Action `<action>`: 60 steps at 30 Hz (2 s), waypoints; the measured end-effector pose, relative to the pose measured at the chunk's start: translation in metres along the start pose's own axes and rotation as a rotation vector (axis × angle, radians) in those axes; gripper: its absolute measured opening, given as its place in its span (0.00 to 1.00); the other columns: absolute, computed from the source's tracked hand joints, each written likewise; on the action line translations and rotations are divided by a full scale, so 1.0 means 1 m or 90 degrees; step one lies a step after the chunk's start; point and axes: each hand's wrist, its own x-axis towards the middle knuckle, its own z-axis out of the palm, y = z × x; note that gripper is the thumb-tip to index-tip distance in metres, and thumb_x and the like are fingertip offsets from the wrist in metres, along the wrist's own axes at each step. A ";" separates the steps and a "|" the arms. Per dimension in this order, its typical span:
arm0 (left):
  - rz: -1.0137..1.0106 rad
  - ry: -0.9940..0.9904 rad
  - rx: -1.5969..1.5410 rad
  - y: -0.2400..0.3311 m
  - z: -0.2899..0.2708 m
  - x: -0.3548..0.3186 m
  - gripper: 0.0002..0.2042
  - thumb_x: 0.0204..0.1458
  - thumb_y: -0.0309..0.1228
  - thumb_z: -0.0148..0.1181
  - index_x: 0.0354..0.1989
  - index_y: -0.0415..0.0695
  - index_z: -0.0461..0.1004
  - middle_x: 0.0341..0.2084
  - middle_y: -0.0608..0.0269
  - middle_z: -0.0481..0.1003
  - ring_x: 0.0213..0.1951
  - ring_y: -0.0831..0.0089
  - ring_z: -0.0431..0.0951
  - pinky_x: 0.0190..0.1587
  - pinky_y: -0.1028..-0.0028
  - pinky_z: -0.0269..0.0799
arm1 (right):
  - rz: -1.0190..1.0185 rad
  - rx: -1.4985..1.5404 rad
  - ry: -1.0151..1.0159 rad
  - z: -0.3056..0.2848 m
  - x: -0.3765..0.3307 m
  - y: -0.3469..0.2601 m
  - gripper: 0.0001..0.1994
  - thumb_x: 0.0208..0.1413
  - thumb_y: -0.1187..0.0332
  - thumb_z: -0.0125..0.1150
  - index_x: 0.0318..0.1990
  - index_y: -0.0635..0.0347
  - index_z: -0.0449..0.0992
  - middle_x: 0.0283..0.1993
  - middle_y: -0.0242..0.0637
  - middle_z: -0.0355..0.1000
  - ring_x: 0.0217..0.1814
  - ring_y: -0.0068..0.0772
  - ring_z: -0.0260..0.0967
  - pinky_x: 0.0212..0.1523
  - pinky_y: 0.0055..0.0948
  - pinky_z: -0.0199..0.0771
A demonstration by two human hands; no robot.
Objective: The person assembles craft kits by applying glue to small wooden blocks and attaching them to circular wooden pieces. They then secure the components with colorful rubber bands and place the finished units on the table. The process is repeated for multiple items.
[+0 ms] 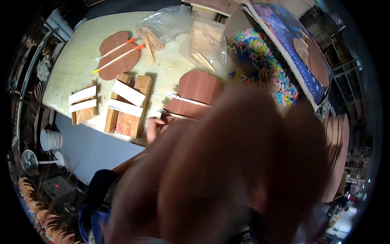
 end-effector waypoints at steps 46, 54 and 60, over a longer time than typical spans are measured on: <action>0.329 -0.321 0.035 0.115 0.103 0.160 0.22 0.48 0.23 0.59 0.54 0.39 0.66 0.51 0.52 0.68 0.54 0.61 0.66 0.57 0.67 0.61 | 0.820 -1.843 1.149 0.107 -0.306 -0.427 0.40 0.38 0.46 0.72 0.55 0.64 0.68 0.47 0.52 0.72 0.48 0.47 0.70 0.46 0.37 0.71; 0.919 -0.605 -0.092 0.332 0.263 0.038 0.35 0.43 0.36 0.65 0.60 0.39 0.59 0.61 0.49 0.57 0.62 0.52 0.57 0.62 0.58 0.54 | 0.622 -1.104 1.240 0.080 -0.351 -0.457 0.47 0.36 0.46 0.74 0.57 0.77 0.63 0.50 0.50 0.69 0.49 0.37 0.69 0.48 0.31 0.69; 0.890 -0.716 -0.064 0.360 0.307 0.007 0.36 0.43 0.34 0.65 0.61 0.37 0.57 0.64 0.49 0.52 0.65 0.52 0.53 0.64 0.63 0.54 | 0.373 -1.036 1.324 0.085 -0.346 -0.450 0.37 0.32 0.50 0.77 0.46 0.72 0.73 0.40 0.47 0.74 0.41 0.36 0.71 0.43 0.31 0.71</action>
